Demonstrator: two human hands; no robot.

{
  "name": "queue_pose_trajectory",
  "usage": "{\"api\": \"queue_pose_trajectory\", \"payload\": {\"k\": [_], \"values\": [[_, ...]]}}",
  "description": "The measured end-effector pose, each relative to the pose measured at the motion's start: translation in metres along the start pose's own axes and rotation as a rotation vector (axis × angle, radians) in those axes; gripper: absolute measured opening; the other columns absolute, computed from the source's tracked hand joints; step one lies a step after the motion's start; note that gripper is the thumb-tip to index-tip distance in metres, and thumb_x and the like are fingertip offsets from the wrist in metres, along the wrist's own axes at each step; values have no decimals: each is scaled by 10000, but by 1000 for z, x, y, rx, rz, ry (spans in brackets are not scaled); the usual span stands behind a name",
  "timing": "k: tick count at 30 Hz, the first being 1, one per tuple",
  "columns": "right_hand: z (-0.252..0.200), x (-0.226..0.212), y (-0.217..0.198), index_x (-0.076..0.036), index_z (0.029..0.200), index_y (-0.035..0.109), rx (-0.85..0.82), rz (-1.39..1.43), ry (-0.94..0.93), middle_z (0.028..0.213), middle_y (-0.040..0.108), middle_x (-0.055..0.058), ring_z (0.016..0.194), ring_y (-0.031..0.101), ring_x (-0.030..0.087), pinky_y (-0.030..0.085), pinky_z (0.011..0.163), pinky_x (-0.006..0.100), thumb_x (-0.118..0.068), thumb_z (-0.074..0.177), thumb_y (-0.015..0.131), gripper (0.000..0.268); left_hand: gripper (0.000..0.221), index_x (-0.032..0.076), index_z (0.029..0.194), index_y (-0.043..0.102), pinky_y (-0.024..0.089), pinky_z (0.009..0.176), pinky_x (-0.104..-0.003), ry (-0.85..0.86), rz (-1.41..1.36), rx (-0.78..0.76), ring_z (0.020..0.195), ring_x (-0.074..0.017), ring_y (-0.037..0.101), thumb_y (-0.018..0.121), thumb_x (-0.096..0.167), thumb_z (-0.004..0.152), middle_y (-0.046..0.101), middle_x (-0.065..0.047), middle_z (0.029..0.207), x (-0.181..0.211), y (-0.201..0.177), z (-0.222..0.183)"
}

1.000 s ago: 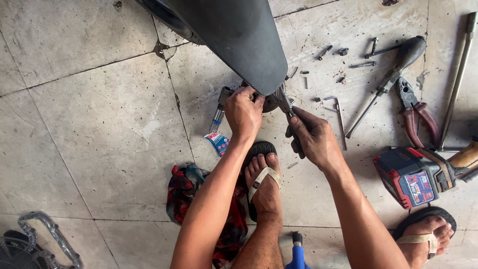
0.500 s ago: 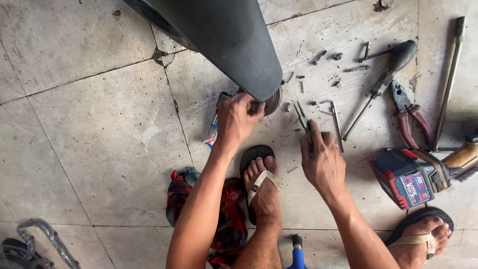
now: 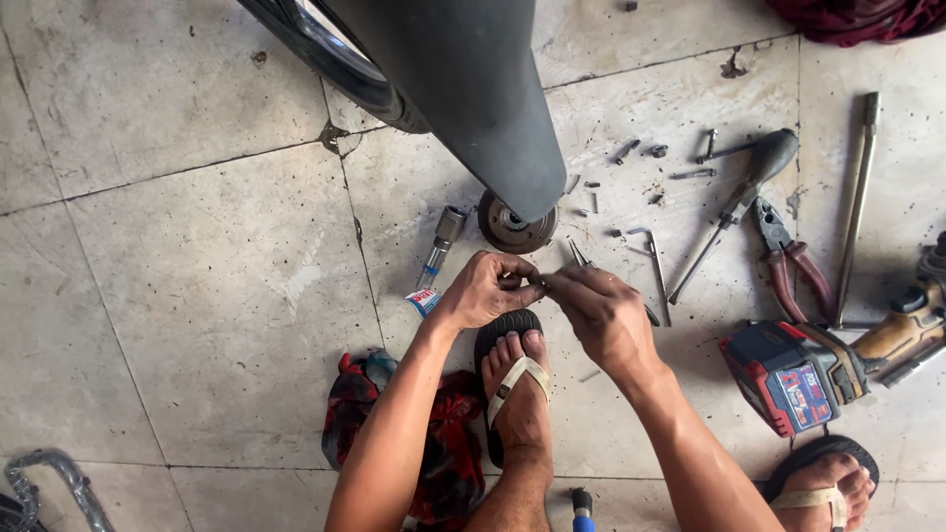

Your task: Repairing a motorcycle clutch assembly by manipulating springs and clips using pliers

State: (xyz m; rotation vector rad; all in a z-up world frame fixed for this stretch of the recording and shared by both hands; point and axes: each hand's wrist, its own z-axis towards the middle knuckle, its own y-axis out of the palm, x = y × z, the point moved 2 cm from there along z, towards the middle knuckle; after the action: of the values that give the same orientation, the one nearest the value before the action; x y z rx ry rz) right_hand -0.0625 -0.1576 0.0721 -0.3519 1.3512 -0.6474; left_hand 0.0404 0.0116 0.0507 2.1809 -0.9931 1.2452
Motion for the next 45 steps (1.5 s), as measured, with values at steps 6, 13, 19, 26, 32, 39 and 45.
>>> {"api": "queue_pose_trajectory", "payload": {"k": [6, 13, 19, 26, 32, 39, 45], "values": [[7, 12, -1, -122, 981, 797, -14, 90, 20, 917, 755, 88, 865, 739, 317, 599, 722, 407, -68, 906, 734, 112, 210, 120, 937, 807, 454, 631, -260, 30, -44, 13, 645, -78, 473, 796, 325, 896, 576, -2, 596, 12, -9, 1], [7, 18, 8, -118, 972, 789, 116, 173, 240, 898, 752, 76, 774, 738, 268, 580, 695, 377, -72, 902, 783, 84, 247, 51, 1192, 710, 502, 511, -251, 147, 13, 433, 535, -134, 610, 526, 160, 1069, 662, -87, 641, -31, -22, 20], [7, 16, 17, -118, 959, 796, 142, 208, 301, 875, 753, 83, 739, 736, 261, 577, 679, 365, -78, 895, 798, 75, 224, 59, 1181, 746, 599, 642, -301, 272, 1105, 474, 776, -243, 715, 626, 139, 1010, 715, -160, 862, -48, -12, 33], [15, 7, 16, -96, 942, 796, 166, 241, 296, 854, 748, 106, 706, 730, 279, 570, 658, 367, -63, 895, 796, 58, 151, 33, 1029, 770, 576, 546, -300, 277, 1213, 508, 701, -234, 704, 648, 94, 966, 731, -165, 853, -60, -6, 51], [15, 9, 16, -87, 946, 794, 181, 262, 305, 855, 747, 117, 697, 726, 275, 568, 656, 373, -78, 904, 796, 43, 110, 10, 827, 744, 555, 481, -330, 298, 1263, 593, 642, -248, 670, 713, 110, 861, 676, -133, 726, -27, -1, 64], [30, 18, 20, -53, 945, 791, 201, 245, 320, 810, 737, 152, 694, 727, 345, 560, 643, 399, -75, 896, 801, 55, 97, 81, 698, 693, 546, 466, -343, 573, 1386, 466, 587, -250, 620, 701, 57, 792, 567, -54, 587, -6, -18, 60], [41, 24, 24, -86, 945, 788, 211, 248, 345, 788, 730, 128, 683, 720, 322, 557, 637, 381, -99, 899, 806, 51, 153, 73, 677, 671, 529, 451, -423, 609, 1210, 389, 559, -310, 619, 701, 57, 826, 574, -81, 573, -12, -27, 64]]}}
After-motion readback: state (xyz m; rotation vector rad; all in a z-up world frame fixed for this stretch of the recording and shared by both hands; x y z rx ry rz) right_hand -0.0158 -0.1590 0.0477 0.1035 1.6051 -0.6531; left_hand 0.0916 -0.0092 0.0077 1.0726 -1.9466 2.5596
